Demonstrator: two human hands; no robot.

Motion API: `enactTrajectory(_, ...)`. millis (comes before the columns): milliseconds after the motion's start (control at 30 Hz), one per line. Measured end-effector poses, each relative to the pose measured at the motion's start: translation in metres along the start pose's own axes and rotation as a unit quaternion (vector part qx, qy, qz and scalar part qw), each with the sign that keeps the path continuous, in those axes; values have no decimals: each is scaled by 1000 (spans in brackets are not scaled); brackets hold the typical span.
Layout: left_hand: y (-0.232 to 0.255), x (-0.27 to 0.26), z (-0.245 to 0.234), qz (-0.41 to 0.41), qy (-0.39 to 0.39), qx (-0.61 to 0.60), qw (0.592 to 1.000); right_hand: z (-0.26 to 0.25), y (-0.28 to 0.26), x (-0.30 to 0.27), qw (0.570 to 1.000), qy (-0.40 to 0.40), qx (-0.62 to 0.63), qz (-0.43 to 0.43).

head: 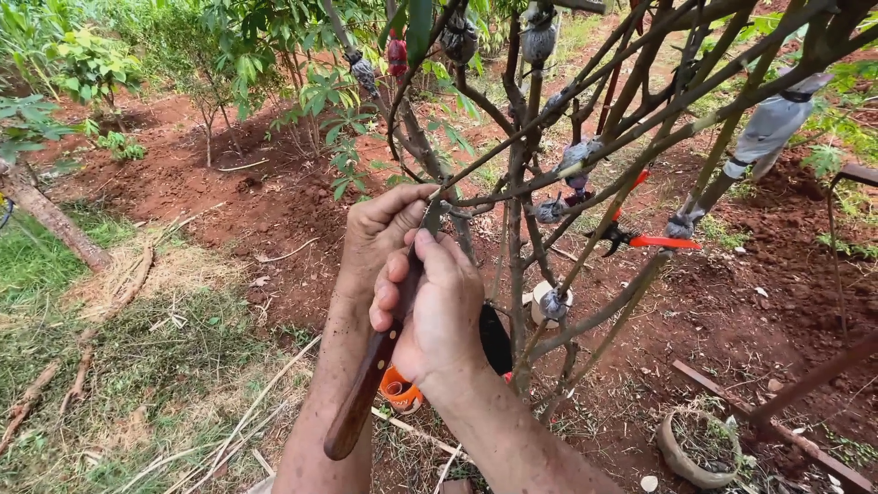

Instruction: Using a knife to carefully scrape the outer bark from a plant branch in preparation for air layering.

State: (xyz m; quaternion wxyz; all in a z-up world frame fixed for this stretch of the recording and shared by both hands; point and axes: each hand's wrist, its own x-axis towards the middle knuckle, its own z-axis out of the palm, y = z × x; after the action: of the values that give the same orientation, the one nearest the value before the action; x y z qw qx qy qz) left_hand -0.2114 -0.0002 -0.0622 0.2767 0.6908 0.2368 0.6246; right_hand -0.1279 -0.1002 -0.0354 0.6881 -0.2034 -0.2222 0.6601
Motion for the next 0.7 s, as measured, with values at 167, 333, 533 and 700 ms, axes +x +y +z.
enactTrajectory(167, 6, -3, 4, -26, 19, -21, 999, -2, -2, -1, 1000, -11, 9, 4)
enactTrajectory(333, 20, -1, 11, 0, 2, -26, 1000, -5, -6, -2, 999, -40, 21, 21)
enactTrajectory(533, 5, 2, 9, 17, -6, -56, 998, -18, -10, 4, 994, -94, 51, 20)
enactTrajectory(700, 16, 0, 14, 29, -14, -56, 998, -25, -14, 4, 992, -115, 50, 22)
